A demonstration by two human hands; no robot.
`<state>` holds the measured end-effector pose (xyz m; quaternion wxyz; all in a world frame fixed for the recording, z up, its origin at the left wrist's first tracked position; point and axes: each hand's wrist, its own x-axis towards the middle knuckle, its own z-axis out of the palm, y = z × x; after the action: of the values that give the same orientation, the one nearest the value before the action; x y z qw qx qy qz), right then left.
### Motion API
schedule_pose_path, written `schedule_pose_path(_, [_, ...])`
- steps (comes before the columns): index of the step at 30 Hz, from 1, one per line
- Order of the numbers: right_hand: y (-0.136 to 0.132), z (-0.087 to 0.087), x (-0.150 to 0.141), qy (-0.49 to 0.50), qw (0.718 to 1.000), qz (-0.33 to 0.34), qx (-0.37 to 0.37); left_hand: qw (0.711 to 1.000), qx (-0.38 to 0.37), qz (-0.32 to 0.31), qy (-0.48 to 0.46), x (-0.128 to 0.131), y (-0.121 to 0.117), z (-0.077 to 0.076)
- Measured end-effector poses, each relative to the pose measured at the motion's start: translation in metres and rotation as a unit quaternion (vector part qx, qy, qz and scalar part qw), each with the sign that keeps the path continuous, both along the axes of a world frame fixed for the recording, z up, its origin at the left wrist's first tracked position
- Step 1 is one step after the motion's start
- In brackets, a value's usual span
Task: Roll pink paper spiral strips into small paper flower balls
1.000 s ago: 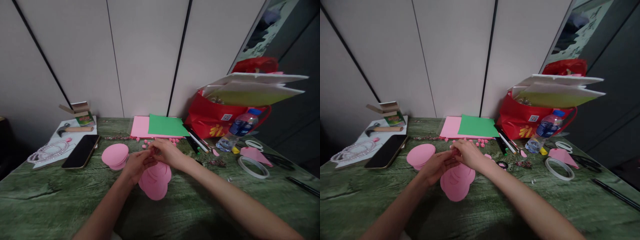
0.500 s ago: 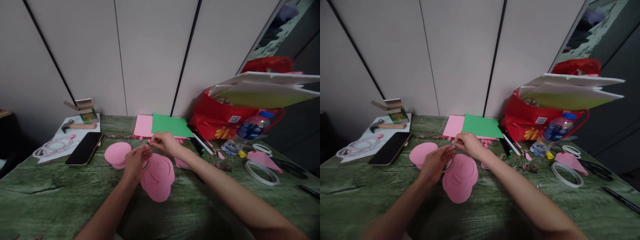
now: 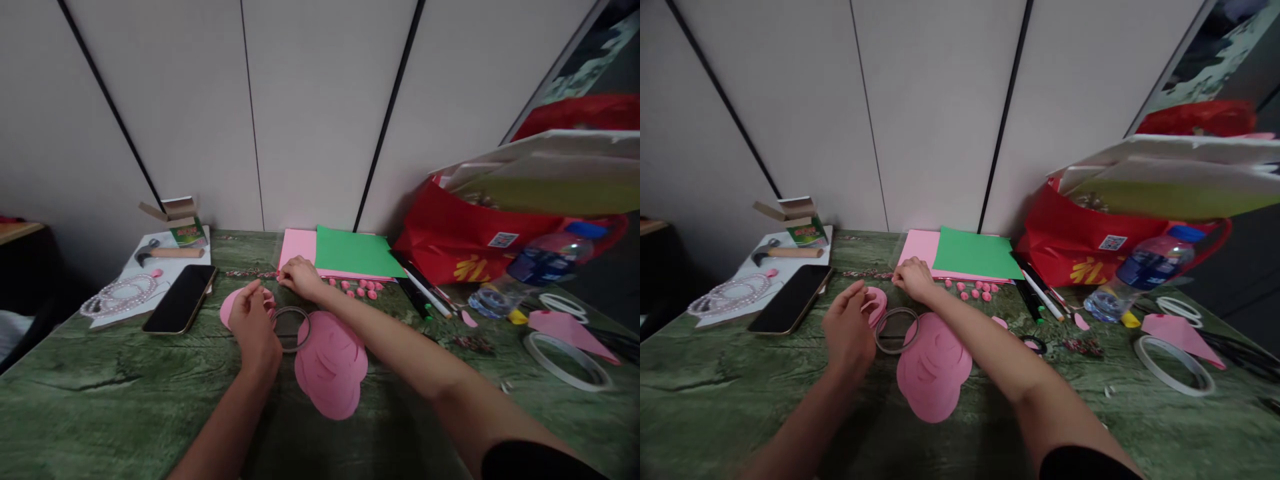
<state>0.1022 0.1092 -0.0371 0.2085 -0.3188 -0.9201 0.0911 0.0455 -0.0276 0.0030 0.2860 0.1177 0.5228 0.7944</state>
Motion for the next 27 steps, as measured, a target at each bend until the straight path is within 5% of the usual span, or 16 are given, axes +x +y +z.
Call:
schedule_pose_path(12, [0.006,-0.005,0.004,0.059,0.998,-0.022,0.005,0.999,-0.002,0.004,0.038,-0.004,0.003,-0.005])
schedule_pose_path(17, [0.004,0.021,0.040,0.102,0.992,-0.064,0.032,0.991,-0.009,-0.045,0.128,-0.007,0.005,-0.010])
schedule_pose_path(22, [-0.013,0.057,0.107,0.142,0.979,-0.122,0.078,0.930,-0.077,-0.214,0.290,-0.002,0.002,-0.009])
schedule_pose_path(24, [-0.025,0.069,0.132,0.134,0.970,-0.172,0.105,0.911,-0.070,-0.228,0.337,-0.002,0.002,-0.010])
schedule_pose_path(27, [-0.048,0.080,0.157,0.125,0.972,-0.137,0.146,0.896,-0.075,-0.207,0.386,-0.006,0.004,-0.014])
